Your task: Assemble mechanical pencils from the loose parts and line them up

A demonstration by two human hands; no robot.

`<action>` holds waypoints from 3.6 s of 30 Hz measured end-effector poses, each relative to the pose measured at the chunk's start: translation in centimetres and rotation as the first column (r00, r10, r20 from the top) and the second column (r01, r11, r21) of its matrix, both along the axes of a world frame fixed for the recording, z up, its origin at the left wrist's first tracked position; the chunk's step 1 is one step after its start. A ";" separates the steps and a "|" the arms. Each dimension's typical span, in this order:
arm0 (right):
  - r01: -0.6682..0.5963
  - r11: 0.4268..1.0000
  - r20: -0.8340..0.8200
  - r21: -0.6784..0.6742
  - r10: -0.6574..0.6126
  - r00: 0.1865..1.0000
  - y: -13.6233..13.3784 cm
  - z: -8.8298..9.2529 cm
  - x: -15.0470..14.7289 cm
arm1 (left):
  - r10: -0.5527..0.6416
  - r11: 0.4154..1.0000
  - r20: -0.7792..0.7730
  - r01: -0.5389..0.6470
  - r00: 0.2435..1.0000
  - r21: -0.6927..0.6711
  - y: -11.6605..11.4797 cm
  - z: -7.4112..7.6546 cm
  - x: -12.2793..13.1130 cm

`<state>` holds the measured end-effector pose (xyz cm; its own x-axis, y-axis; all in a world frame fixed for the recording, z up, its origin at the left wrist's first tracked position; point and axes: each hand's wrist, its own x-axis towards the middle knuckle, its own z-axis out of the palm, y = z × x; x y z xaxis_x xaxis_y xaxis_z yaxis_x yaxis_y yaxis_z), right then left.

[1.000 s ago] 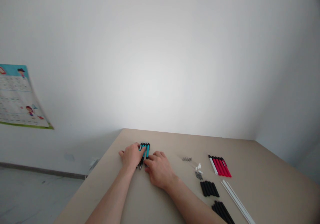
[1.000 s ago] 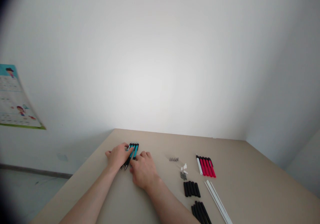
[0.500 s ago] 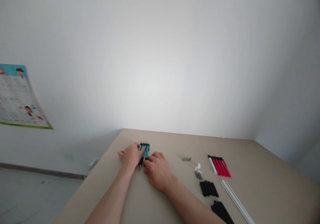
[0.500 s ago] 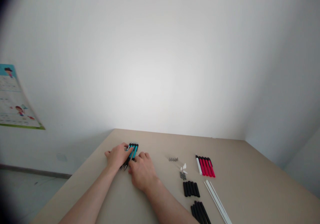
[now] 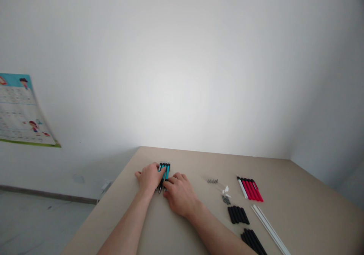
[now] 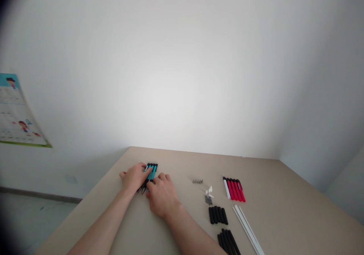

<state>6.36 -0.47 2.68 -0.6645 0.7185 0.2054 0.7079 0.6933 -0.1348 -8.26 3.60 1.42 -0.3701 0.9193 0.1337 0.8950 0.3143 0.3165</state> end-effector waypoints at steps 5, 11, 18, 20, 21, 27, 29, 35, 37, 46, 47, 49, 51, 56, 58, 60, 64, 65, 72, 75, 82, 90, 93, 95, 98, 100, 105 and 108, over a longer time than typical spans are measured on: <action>0.010 1.000 -0.001 -0.011 -0.010 1.000 0.0 0.1 0.0 | 0.005 0.999 -0.032 -0.003 0.999 0.045 -0.1 0.0 0.0; 0.005 1.000 0.000 -0.016 -0.005 1.000 -0.2 0.3 0.0 | -0.069 0.990 -0.066 0.076 0.995 0.116 -0.2 0.1 0.3; 0.006 1.000 -0.007 0.002 -0.006 1.000 -0.2 0.3 0.0 | -0.264 0.956 -0.072 0.271 0.962 0.116 0.0 -0.6 0.5; 0.005 1.000 -0.013 0.006 -0.005 1.000 -0.1 0.2 0.1 | -0.264 0.959 -0.064 0.269 0.962 0.093 0.0 -0.7 0.5; 0.005 1.000 -0.016 0.005 -0.005 1.000 -0.1 0.2 0.2 | -0.259 0.961 -0.061 0.263 0.964 0.086 0.0 -0.6 0.5; 0.021 0.998 -0.072 -0.056 -0.025 0.997 -0.8 0.5 0.1 | -0.234 0.969 -0.057 0.238 0.971 0.071 -0.1 -0.3 0.6; 0.041 0.996 -0.124 -0.085 -0.052 0.991 -1.3 1.0 0.3 | -0.234 0.968 -0.059 0.238 0.971 0.078 -0.2 -0.2 0.7; 0.212 0.975 -0.306 -0.065 -0.221 0.926 -0.7 3.9 6.1 | -0.288 0.930 -0.102 0.304 0.952 0.209 -0.4 0.1 1.1; 0.342 0.938 -0.296 -0.063 -0.345 0.891 0.2 4.4 10.2 | -0.322 0.907 -0.111 0.340 0.940 0.248 -0.5 0.1 1.5; 0.892 0.437 -0.073 -0.117 -0.899 0.431 1.6 2.6 24.8 | -0.836 0.537 0.065 0.787 0.545 0.302 -3.3 0.8 6.0; 0.899 0.416 -0.052 -0.134 -0.909 0.413 1.6 2.4 25.3 | -0.867 0.497 0.114 0.821 0.485 0.281 -3.7 0.8 6.5; 0.904 0.389 0.000 -0.178 -0.919 0.395 1.7 1.8 25.9 | -0.887 0.457 0.183 0.860 0.424 0.228 -4.3 0.8 7.1; 0.903 0.372 0.051 -0.215 -0.919 0.391 1.9 1.2 26.2 | -0.882 0.460 0.215 0.868 0.420 0.190 -4.6 0.7 7.3; 0.900 0.361 0.120 -0.244 -0.910 0.397 2.1 0.0 26.5 | -0.851 0.512 0.243 0.838 0.465 0.190 -4.4 0.5 6.8; 0.902 0.358 0.132 -0.242 -0.909 0.396 2.0 -0.2 26.5 | -0.850 0.513 0.251 0.837 0.463 0.191 -4.3 0.4 6.6; 0.906 0.353 0.134 -0.234 -0.911 0.390 1.9 0.0 26.4 | -0.850 0.511 0.256 0.839 0.460 0.189 -4.4 0.4 6.6; 0.910 0.366 0.087 -0.196 -0.918 0.388 1.5 1.3 25.5 | -0.846 0.512 0.268 0.842 0.460 0.169 -4.4 0.5 6.5; 0.906 0.381 0.066 -0.183 -0.915 0.398 1.4 1.7 24.9 | -0.845 0.513 0.273 0.843 0.461 0.164 -4.4 0.5 6.5; 0.317 0.947 -0.244 0.049 -0.297 0.923 -0.6 2.4 17.1 | -0.808 0.575 0.338 0.772 0.483 0.270 -4.7 -0.6 7.1; 0.092 0.994 -0.231 0.065 -0.075 0.970 -1.4 1.6 14.5 | -0.813 0.554 0.364 0.798 0.455 0.239 -4.8 -0.4 7.1; 0.091 0.995 -0.273 0.029 -0.079 0.959 -0.7 0.7 14.9 | -0.811 0.572 0.298 0.789 0.504 0.222 -4.7 0.7 6.7; 0.090 0.996 -0.381 -0.003 -0.085 0.921 -0.6 0.9 16.2 | -0.837 0.533 0.312 0.800 0.450 0.275 -4.7 0.7 6.6; 0.029 1.000 -0.380 -0.012 -0.032 0.924 -0.9 0.8 15.4 | -0.878 0.456 0.276 0.859 0.391 0.234 -5.2 1.0 7.1; 0.003 1.000 -0.381 -0.025 -0.013 0.925 -1.1 0.8 15.0 | -0.886 0.436 0.262 0.880 0.383 0.188 -5.4 1.0 7.3; 0.011 0.999 -0.398 -0.040 -0.025 0.917 -1.1 0.9 15.2 | -0.866 0.474 0.261 0.867 0.427 0.155 -5.5 0.9 7.6; 0.078 0.996 -0.434 -0.035 -0.085 0.897 -0.8 1.1 15.9 | -0.848 0.506 0.266 0.851 0.459 0.145 -5.5 0.7 7.6; 0.341 0.940 -0.476 -0.020 -0.309 0.823 0.8 0.9 18.9 | -0.844 0.520 0.273 0.831 0.463 0.199 -5.4 0.6 7.5; 0.398 0.916 -0.420 -0.055 -0.384 0.823 1.4 0.5 20.0 | -0.858 0.503 0.263 0.825 0.441 0.259 -5.3 0.6 7.3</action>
